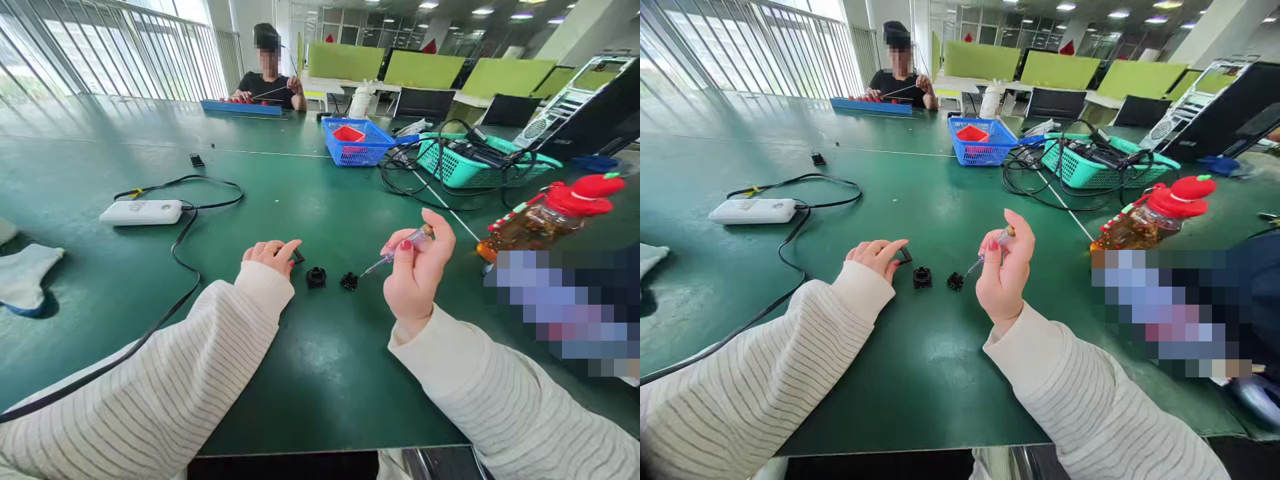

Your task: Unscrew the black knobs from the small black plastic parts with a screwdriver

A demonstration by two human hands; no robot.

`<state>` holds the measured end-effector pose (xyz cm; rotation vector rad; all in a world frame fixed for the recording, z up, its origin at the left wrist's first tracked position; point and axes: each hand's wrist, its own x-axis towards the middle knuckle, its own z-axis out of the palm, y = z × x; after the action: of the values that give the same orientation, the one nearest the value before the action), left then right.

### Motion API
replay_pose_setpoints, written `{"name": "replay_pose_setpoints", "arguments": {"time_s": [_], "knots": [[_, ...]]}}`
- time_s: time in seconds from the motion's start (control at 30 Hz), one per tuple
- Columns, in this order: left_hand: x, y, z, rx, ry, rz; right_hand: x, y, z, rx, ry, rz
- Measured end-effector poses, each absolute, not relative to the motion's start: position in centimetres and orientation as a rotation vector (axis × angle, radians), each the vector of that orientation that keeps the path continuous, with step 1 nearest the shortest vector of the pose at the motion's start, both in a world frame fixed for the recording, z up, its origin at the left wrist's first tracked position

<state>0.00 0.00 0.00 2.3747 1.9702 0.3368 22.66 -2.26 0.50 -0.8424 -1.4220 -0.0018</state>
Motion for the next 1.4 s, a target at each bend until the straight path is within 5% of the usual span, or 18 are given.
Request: {"name": "replay_pose_setpoints", "arguments": {"time_s": [0.17,0.5,0.9,1.4], "knots": [[0.1,0.0,-0.8,2.427,1.884,0.296,22.4,-2.4,0.7,-0.876,-1.437,0.016],[0.8,0.8,-4.2,2.518,1.571,0.795,22.3,-2.3,0.5,-0.93,-1.432,0.128],[0.1,-0.3,-2.9,2.594,1.374,0.523,23.3,-0.3,-0.9,-1.291,-1.127,0.387],[0.4,-0.5,-2.5,2.586,1.386,0.473,22.3,-1.2,-0.1,-1.066,-1.172,0.493]]}}
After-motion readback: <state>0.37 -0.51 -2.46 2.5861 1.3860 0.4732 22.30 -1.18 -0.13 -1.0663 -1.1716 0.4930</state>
